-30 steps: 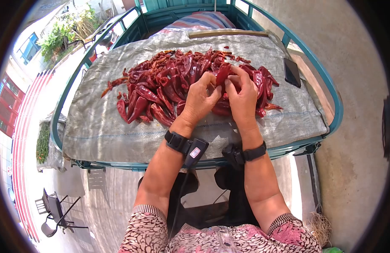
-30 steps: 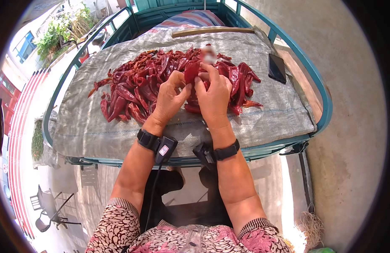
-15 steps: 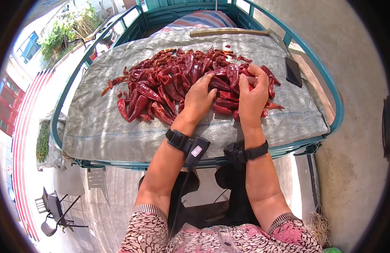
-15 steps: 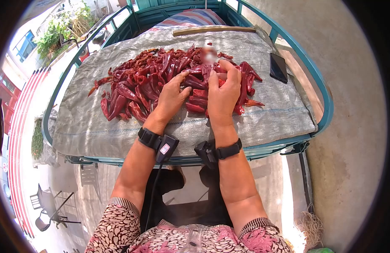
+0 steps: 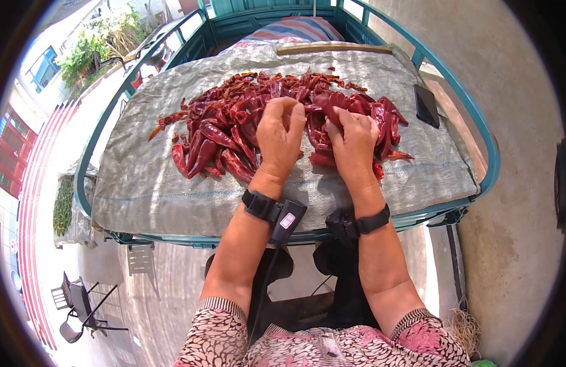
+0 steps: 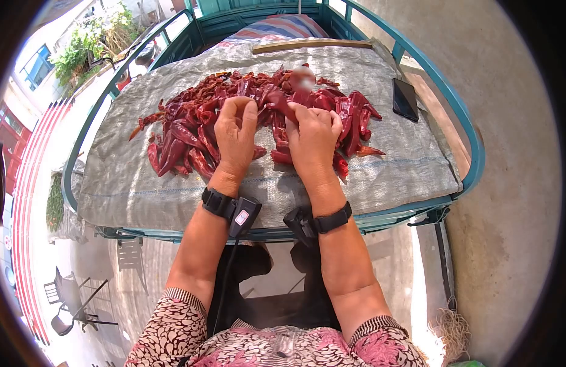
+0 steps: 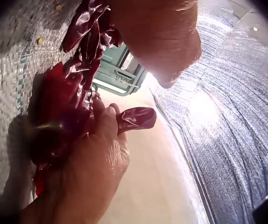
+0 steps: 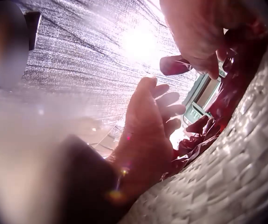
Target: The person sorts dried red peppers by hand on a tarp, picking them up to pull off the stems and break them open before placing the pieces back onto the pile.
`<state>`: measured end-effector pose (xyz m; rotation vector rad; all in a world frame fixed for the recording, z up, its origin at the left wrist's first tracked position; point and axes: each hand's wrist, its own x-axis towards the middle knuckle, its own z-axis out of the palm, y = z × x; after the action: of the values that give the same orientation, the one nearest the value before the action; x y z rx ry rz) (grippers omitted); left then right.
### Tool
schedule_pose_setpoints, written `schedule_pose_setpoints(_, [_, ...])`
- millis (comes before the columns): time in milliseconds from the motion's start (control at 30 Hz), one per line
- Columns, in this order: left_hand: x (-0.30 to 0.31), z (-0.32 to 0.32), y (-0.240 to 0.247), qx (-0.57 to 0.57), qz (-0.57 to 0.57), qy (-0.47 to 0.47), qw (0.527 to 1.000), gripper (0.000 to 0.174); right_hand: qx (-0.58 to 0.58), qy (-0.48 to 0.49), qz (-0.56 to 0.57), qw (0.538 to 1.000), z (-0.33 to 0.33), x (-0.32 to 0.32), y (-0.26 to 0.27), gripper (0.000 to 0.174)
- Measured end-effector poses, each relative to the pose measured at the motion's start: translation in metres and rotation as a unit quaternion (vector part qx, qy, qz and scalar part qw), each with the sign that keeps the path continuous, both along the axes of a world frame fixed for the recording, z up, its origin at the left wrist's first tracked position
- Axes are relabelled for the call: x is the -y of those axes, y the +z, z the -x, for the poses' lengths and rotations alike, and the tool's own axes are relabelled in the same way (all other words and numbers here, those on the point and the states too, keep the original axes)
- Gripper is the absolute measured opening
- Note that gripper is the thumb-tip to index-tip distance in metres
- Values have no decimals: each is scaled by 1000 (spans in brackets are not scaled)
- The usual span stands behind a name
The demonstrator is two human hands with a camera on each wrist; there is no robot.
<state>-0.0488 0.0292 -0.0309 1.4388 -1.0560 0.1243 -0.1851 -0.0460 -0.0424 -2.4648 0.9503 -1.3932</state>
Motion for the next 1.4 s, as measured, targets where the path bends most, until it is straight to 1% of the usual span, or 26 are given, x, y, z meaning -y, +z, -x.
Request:
schedule_pose_setpoints(33, [1, -6, -1, 100, -25, 107, 989, 12, 5, -24, -8, 1000, -1, 2, -4, 34])
schedule_pose_setpoints(67, [2, -9, -1, 199, -49, 212, 956, 14, 11, -47, -16, 999, -1, 4, -6, 36])
schedule_pose_setpoints(100, [2, -6, 0, 122, -122, 215, 961, 22, 19, -82, -6, 996, -2, 5, -6, 38])
schedule_pose_setpoints(167, [7, -12, -17, 245, -155, 253, 923, 28, 35, -149, 15, 988, -3, 6, -5, 43])
schedule_pose_setpoints(200, [9, -14, -24, 304, -170, 270, 898, 31, 49, -148, 16, 988, -3, 6, -3, 44])
schedule_pose_setpoints(233, [11, -18, -30, 318, -192, 260, 891, 36, 64, -145, 16, 987, -2, 4, 0, 46])
schedule_pose_setpoints(300, [14, -21, -35, 325, -203, 262, 886, 32, 88, -150, 34, 984, -1, 0, 6, 44])
schedule_pose_setpoints(333, [14, -21, -34, 327, -209, 262, 883, 30, 102, -120, 40, 987, 0, 1, 7, 44])
schedule_pose_setpoints(400, [12, -14, -22, 254, -120, 221, 934, 26, 128, -59, 51, 989, 2, 4, 9, 43])
schedule_pose_setpoints(433, [10, -10, -12, 215, -73, 200, 953, 25, 136, -29, 27, 990, 3, 1, 11, 42])
schedule_pose_setpoints(500, [5, -5, 0, 223, 7, 96, 970, 22, 152, 33, -20, 988, 4, -7, 17, 40])
schedule_pose_setpoints(567, [2, 0, 5, 230, 74, 12, 970, 20, 163, 74, -98, 979, 2, -9, 16, 41])
schedule_pose_setpoints(600, [-1, 4, 7, 236, 68, -25, 969, 19, 168, 95, -137, 972, 0, -9, 16, 42])
schedule_pose_setpoints(700, [-3, 9, 10, 263, 73, -131, 953, 15, 170, 85, -116, 975, -2, -9, 18, 47])
schedule_pose_setpoints(800, [-11, 14, 8, 81, 11, -251, 965, 13, 189, 93, -129, 969, 0, -8, 19, 44])
schedule_pose_setpoints(833, [-9, 12, 2, -5, 26, -272, 962, 12, 212, 103, -125, 964, -2, -7, 15, 43])
schedule_pose_setpoints(933, [3, 2, -7, 23, 68, -54, 996, 11, 222, 96, -135, 961, -2, -10, 17, 43])
schedule_pose_setpoints(967, [6, -5, -10, 40, 20, 47, 998, 13, 216, 87, -141, 962, -2, -12, 18, 44])
schedule_pose_setpoints(1000, [5, -7, -10, 107, -21, 107, 988, 13, 235, 80, -128, 960, -3, -11, 16, 43])
schedule_pose_setpoints(1067, [4, -9, -9, 238, -102, 221, 940, 13, 270, 66, -100, 955, -7, -8, 11, 41])
schedule_pose_setpoints(1100, [11, -12, -15, 222, -121, 212, 944, 17, 254, 67, -110, 959, -5, -7, 11, 40])
schedule_pose_setpoints(1167, [11, -13, -30, 289, -178, 222, 914, 21, 222, 69, -128, 964, 3, -5, 12, 40])
schedule_pose_setpoints(1200, [11, -13, -33, 323, -204, 227, 896, 23, 185, 7, -89, 979, 2, -6, 12, 39])
schedule_pose_setpoints(1267, [13, -18, -38, 316, -193, 223, 902, 25, 107, -118, -9, 987, 1, -5, 11, 38])
schedule_pose_setpoints(1367, [12, -16, -27, 290, -132, 234, 919, 23, 177, -93, 36, 979, 0, 1, 10, 37])
schedule_pose_setpoints(1400, [11, -13, -21, 253, -99, 201, 941, 22, 160, -78, 35, 983, 1, 0, 11, 35])
